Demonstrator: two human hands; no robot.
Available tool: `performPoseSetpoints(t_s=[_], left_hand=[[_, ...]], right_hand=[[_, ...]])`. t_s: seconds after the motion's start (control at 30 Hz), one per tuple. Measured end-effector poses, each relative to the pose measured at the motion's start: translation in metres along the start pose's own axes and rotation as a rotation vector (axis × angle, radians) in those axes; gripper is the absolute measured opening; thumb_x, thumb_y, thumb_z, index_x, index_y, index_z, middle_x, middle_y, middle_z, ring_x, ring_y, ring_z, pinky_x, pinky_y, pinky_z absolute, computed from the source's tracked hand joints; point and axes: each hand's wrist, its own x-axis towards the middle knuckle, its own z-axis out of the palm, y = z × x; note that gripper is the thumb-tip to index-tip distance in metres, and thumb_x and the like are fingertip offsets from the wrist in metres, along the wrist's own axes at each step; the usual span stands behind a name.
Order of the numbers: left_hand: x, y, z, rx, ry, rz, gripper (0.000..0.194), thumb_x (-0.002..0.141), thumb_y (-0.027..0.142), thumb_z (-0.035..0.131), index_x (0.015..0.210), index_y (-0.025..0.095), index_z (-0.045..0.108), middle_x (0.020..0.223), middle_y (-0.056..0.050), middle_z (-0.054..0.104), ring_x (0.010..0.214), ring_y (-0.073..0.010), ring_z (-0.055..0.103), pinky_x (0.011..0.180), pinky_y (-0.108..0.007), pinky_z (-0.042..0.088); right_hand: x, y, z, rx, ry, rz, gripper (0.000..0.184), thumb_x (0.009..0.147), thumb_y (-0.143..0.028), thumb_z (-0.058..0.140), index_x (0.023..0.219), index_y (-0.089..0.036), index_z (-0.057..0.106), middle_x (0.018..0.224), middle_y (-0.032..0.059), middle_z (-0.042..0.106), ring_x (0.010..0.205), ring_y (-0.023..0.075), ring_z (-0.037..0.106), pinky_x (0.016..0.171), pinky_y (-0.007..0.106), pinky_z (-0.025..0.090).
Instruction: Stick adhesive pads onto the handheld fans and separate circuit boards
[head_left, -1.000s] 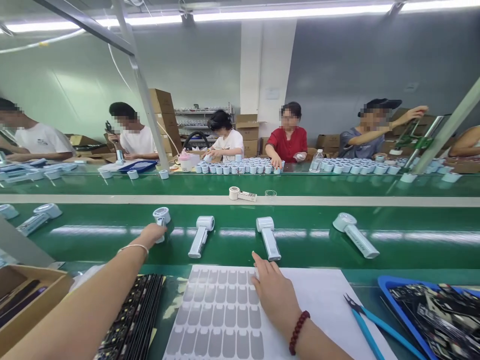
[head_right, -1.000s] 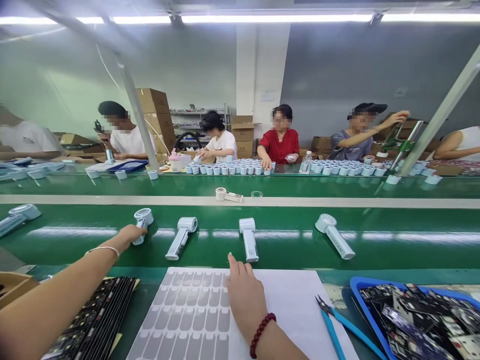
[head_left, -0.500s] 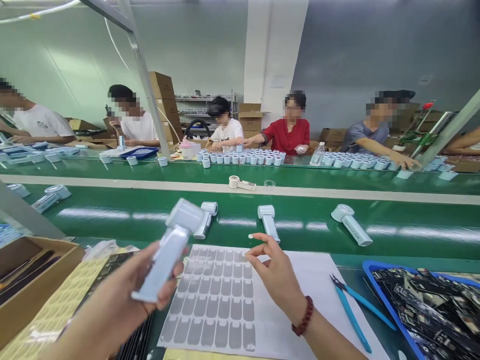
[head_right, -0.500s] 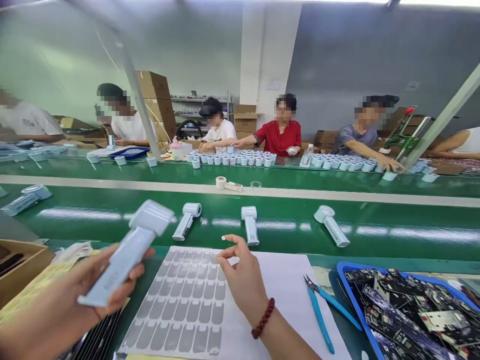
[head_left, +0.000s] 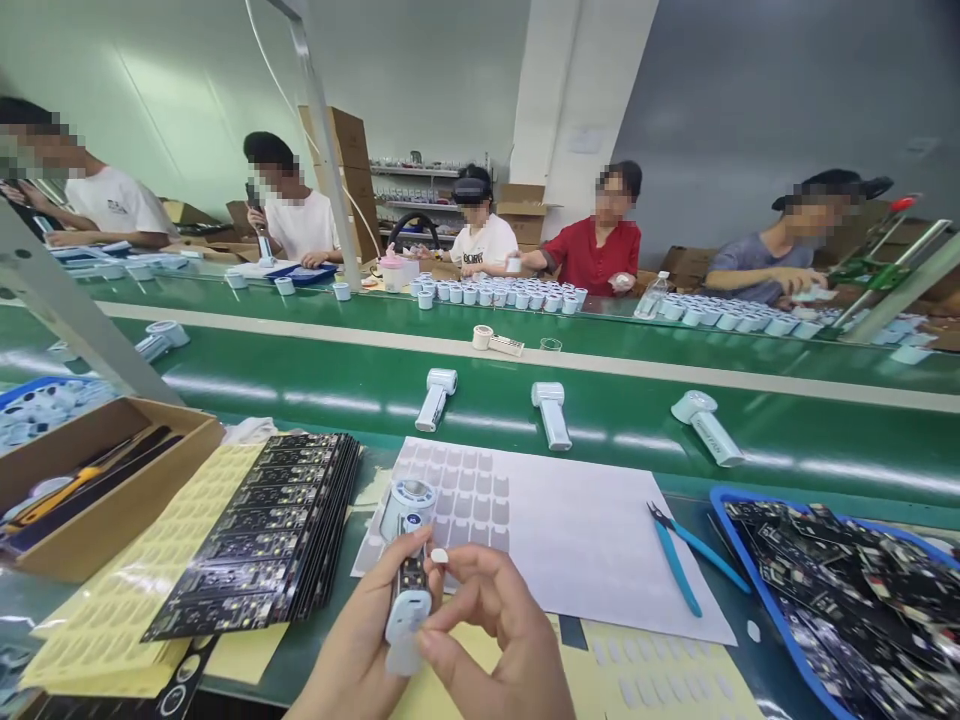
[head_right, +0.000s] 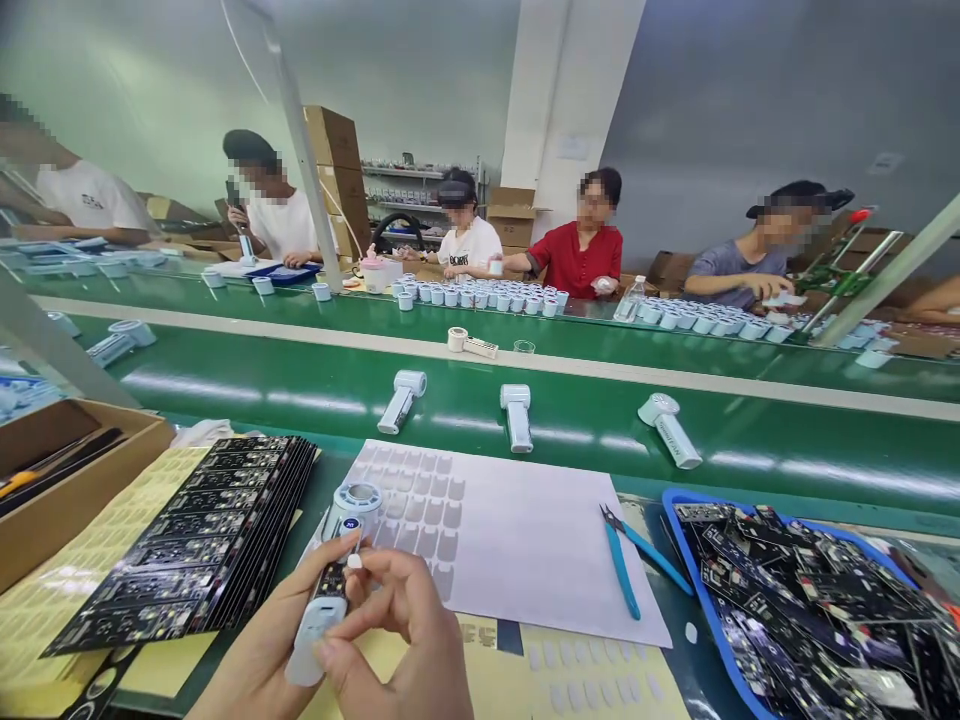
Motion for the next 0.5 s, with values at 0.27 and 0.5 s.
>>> performPoseSetpoints(t_s=[0.27,0.5], left_hand=[[-0.011,0.005,-0.005,-0.195,0.025,-0.081,0.019,0.084,0.012,0.070,0.078,0.020,0.054,0.057,0.001,0.059,0.045,-0.0067,0.056,0.046,-0.015,0.048],[-0.014,0.005,-0.009,-0.180,0.037,-0.054,0.016,0.087,0.012,0.066,0.077,0.019,0.056,0.057,0.001,0.059,0.046,-0.0075,0.057,0.048,-0.016,0.050]], right_hand=[[-0.003,-0.009,0.011,-0.081,-0.016,0.048,0.040,0.066,-0.023,0.070,0.106,-0.023,0.062,0.072,-0.0020,0.077,0.098,0.0263,0.074,0.091,0.039,0.055],[-0.003,-0.011,0.014,-0.090,-0.022,0.079,0.040,0.067,-0.023,0.070,0.105,-0.024,0.062,0.070,-0.0030,0.075,0.097,0.0257,0.074,0.091,0.038,0.055]])
